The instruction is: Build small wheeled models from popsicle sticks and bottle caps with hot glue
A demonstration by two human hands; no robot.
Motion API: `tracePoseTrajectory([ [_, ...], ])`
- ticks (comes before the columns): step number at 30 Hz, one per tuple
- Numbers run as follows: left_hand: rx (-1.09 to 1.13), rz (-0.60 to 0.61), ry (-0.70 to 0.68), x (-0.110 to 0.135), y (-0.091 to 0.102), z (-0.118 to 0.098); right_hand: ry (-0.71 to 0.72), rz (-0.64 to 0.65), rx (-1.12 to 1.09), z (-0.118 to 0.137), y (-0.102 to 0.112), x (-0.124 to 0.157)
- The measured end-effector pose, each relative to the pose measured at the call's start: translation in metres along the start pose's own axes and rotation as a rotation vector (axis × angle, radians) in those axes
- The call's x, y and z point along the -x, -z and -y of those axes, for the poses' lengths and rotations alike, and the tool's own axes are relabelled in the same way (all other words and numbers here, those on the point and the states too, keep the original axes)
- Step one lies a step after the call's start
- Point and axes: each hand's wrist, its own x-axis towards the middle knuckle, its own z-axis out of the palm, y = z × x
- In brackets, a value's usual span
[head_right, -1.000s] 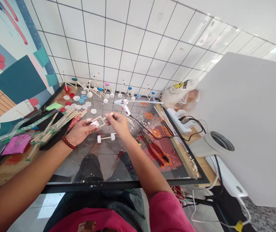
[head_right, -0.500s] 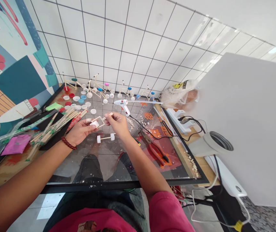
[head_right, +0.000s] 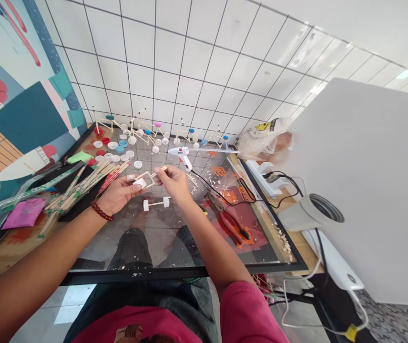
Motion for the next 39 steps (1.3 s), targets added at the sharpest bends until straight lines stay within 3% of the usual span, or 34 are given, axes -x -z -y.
tracePoseTrajectory([
  [39, 0.0, 0.012, -0.004, 0.0005, -0.0014, -0.0009, 0.057, -0.001, 0.158, 0.0009, 0.0027, -0.0007],
])
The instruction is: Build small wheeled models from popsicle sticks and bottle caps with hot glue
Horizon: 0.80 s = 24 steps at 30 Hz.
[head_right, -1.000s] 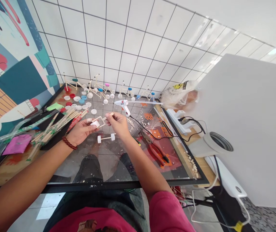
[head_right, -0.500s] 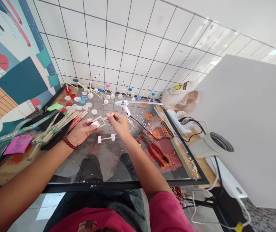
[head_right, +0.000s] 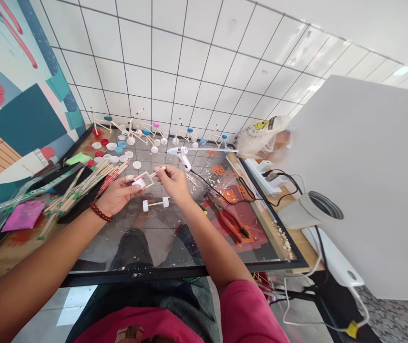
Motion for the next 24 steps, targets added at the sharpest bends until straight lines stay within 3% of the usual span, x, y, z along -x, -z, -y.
tracePoseTrajectory([
  [24, 0.005, -0.042, 0.016, 0.001, -0.0032, -0.0024, -0.01, -0.006, -0.005, 0.0027, 0.0005, 0.0003],
])
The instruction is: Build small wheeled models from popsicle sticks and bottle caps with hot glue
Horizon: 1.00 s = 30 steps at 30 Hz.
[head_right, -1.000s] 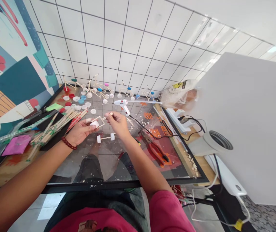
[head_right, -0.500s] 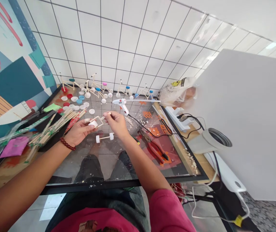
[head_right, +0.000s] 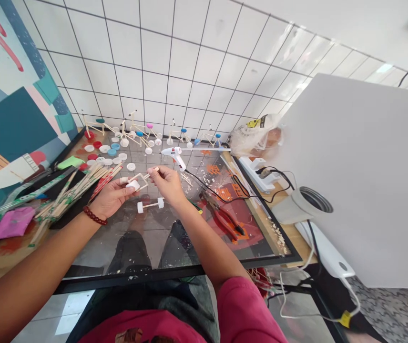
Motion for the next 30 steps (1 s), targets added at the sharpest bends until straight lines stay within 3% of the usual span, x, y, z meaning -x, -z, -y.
tracePoseTrajectory([
  [30, 0.016, -0.003, 0.016, -0.0024, 0.0019, 0.0017, -0.025, -0.012, -0.038, -0.0032, -0.0025, -0.0006],
])
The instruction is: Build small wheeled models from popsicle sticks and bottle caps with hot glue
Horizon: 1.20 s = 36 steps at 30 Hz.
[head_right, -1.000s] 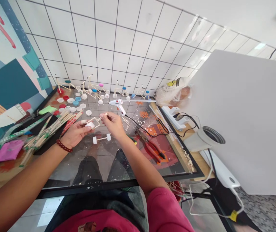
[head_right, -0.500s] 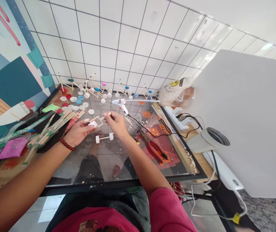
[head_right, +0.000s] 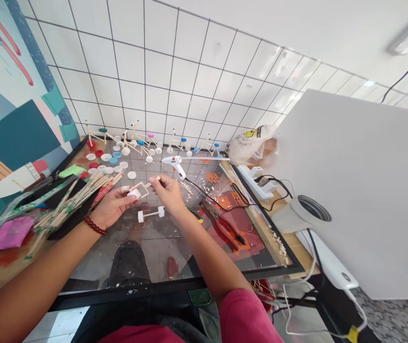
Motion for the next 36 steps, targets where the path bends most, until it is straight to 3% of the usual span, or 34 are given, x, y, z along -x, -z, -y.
tracePoseTrajectory([
  [36, -0.016, 0.004, -0.013, 0.0, 0.0022, 0.0003, -0.003, 0.017, 0.003, 0.0025, -0.0001, 0.0014],
])
